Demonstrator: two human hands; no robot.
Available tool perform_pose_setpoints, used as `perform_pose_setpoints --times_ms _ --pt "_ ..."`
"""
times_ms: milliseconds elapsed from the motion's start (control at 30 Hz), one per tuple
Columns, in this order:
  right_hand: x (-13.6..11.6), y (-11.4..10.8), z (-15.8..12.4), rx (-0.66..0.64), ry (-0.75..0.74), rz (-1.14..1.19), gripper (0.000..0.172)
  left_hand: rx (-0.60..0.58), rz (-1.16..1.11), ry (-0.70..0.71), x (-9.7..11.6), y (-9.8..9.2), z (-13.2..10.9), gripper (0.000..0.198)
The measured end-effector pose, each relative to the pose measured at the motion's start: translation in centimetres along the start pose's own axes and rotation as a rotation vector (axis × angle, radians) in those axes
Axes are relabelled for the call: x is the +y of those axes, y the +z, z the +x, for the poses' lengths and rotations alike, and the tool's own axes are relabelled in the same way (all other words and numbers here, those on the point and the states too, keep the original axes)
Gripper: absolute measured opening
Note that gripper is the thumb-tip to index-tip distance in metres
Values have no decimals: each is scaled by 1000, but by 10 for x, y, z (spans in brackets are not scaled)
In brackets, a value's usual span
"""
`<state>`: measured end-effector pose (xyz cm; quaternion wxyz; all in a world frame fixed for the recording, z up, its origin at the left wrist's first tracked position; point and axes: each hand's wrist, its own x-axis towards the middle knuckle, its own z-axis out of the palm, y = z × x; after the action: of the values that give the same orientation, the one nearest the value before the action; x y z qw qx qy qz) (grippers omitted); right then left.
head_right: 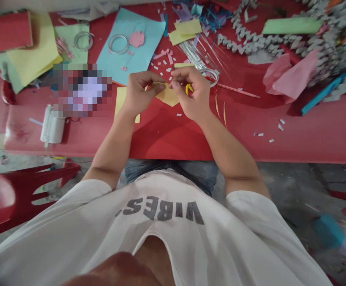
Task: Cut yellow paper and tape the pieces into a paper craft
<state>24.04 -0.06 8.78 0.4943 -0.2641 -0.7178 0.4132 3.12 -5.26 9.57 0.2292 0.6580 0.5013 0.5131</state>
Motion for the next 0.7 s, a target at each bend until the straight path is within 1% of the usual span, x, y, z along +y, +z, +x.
perform_pose_setpoints --times_ms 100,200,300,400,467,567,700 --pt "-1 1 1 -1 18 17 72 4 3 22 3 0 0 17" --pt "-2 0 0 -22 39 13 68 8 4 38 6 0 0 9" --pt "-2 -1 -1 -33 57 7 65 0 9 49 8 0 -1 9" --pt "0 -1 -3 -17 23 -7 65 -6 11 68 9 1 -1 10" --pt "2 -1 -3 -8 0 -25 64 -12 20 67 10 1 -1 14" --pt "3 0 -2 -7 -7 -46 64 -2 0 64 12 2 -2 24" --pt "1 -1 -1 -18 8 -47 66 -6 20 75 12 2 -2 28"
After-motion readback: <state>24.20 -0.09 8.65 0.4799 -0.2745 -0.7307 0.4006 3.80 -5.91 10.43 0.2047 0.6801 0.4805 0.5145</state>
